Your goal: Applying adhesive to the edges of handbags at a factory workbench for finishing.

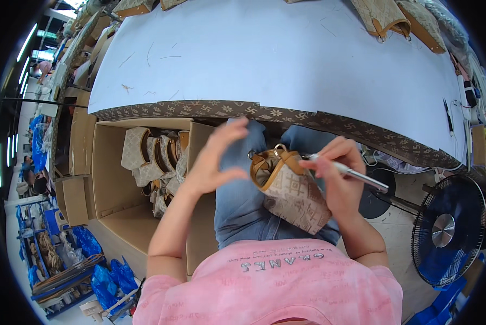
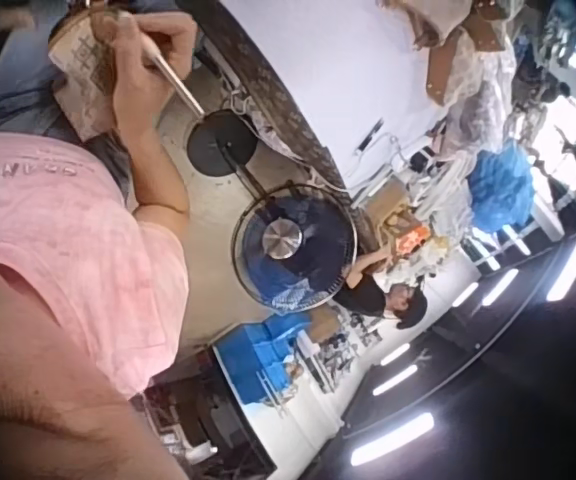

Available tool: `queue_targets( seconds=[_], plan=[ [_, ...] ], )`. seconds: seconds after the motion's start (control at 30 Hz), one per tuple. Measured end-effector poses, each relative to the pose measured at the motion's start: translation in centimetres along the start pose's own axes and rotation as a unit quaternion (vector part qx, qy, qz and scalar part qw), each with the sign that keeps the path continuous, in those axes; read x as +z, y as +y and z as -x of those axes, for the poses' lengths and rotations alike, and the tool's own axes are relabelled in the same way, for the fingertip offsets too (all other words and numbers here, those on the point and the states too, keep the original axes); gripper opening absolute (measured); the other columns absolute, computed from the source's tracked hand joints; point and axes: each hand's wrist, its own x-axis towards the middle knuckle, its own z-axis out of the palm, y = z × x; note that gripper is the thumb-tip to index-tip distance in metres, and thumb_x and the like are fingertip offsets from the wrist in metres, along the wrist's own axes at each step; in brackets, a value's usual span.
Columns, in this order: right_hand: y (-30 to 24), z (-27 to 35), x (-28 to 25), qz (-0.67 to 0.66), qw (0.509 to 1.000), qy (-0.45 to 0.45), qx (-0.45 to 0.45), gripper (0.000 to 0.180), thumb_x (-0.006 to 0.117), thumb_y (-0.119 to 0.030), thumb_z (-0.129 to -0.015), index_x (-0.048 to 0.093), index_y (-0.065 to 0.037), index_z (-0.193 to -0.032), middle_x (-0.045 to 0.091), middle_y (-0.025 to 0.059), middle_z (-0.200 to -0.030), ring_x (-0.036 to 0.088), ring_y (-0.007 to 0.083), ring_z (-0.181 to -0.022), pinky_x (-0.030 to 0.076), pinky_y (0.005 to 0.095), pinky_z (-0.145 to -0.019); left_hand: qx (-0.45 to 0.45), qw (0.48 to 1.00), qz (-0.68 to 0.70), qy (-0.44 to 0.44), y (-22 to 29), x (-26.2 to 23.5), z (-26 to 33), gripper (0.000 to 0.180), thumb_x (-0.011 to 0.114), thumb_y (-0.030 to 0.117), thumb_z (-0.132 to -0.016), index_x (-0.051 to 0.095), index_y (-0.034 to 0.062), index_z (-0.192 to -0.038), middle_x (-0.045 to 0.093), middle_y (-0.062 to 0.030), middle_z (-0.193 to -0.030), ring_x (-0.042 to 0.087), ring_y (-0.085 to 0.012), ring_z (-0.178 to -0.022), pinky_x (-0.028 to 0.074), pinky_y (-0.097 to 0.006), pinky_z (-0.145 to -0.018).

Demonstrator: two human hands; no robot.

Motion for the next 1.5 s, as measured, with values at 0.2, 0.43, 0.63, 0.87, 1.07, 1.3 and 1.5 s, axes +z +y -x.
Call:
queue_targets(
  seconds=[0.2, 0.43, 0.63, 0.87, 1.07, 1.3, 1.5],
  plan=[
    [-3.0, -2.6, -2.4, -0.077, 0.986, 0.108, -0.103, 0.004, 0.057, -0.002, -0.098, 0.053, -0.001, -0.096, 0.052, 0.0084, -0.097, 0.054, 0.0090, -0.071, 0.060, 0.0287, -0.078, 0.161, 0.965, -0.111, -0.175, -2.1, 2.7, 3.1, 0.020, 0.070, 0.022, -0.091, 0.066, 0.0055, -0.102, 0.068, -0.0123, -0.102, 0.069, -0.0279, -0.092, 0.049, -0.045, -0.096],
    [-8.6, -2.1, -2.6, -0.165, 0.968, 0.120, -0.145, 0.007, 0.059, -0.008, -0.098, 0.054, -0.003, -0.101, 0.051, 0.0126, -0.106, 0.057, 0.0118, -0.078, 0.060, 0.0299, -0.077, -0.162, 0.952, 0.080, -0.248, 8.4, -0.8, -0.3, 0.020, 0.066, 0.024, -0.097, 0.063, 0.0044, -0.100, 0.065, -0.0066, -0.089, 0.062, -0.0204, -0.071, 0.058, -0.034, -0.082],
    [-3.9, 0.2, 1.7, -0.307, 0.948, -0.086, 0.011, 0.014, 0.066, -0.007, -0.094, 0.053, -0.003, -0.097, 0.053, 0.0141, -0.105, 0.062, 0.0167, -0.080, 0.061, 0.0341, -0.079, -0.486, 0.713, 0.491, -0.116, 6.2, 3.7, -0.2, 0.036, 0.054, 0.037, -0.104, 0.063, 0.0028, -0.106, 0.068, -0.0034, -0.092, 0.066, -0.0122, -0.084, 0.055, -0.031, -0.070],
    [4.2, -1.4, 1.1, -0.282, 0.950, -0.089, 0.099, 0.012, 0.063, 0.000, -0.090, 0.051, -0.002, -0.088, 0.050, 0.0094, -0.090, 0.053, 0.0128, -0.077, 0.063, 0.0341, -0.076, -0.517, 0.634, 0.565, -0.105, 3.5, 2.6, 0.6, 0.043, 0.054, 0.041, -0.103, 0.058, 0.0027, -0.123, 0.069, -0.0044, -0.098, 0.067, -0.0135, -0.084, 0.055, -0.031, -0.072],
    [5.4, -0.5, 0.5, -0.191, 0.963, -0.108, 0.156, 0.011, 0.062, 0.003, -0.087, 0.052, -0.002, -0.085, 0.051, 0.0085, -0.087, 0.052, 0.0112, -0.072, 0.063, 0.0352, -0.081, -0.350, 0.895, 0.190, -0.201, 6.1, -0.5, 2.2, 0.063, 0.078, 0.020, -0.088, 0.047, 0.0065, -0.141, 0.070, -0.0062, -0.093, 0.067, -0.0104, -0.082, 0.055, -0.030, -0.066],
    [5.1, -0.7, 1.0, -0.105, 0.979, -0.134, 0.115, 0.012, 0.064, 0.006, -0.086, 0.054, -0.002, -0.086, 0.053, 0.0066, -0.086, 0.051, 0.0096, -0.070, 0.057, 0.0303, -0.079, -0.273, 0.952, 0.050, -0.132, 7.9, -0.2, 3.0, 0.039, 0.072, 0.011, -0.087, 0.059, 0.0037, -0.123, 0.067, -0.0141, -0.091, 0.068, -0.0270, -0.078, 0.055, -0.034, -0.062],
    [4.9, -0.4, 1.4, -0.024, 0.983, -0.152, 0.096, 0.014, 0.069, 0.005, -0.086, 0.056, -0.002, -0.087, 0.055, 0.0036, -0.087, 0.053, 0.0076, -0.075, 0.045, 0.0215, -0.069, -0.114, 0.979, -0.098, -0.137, 7.4, -1.1, 3.2, 0.024, 0.068, 0.007, -0.089, 0.064, 0.0034, -0.112, 0.061, -0.0117, -0.086, 0.064, -0.0305, -0.072, 0.055, -0.038, -0.061]
  ],
)
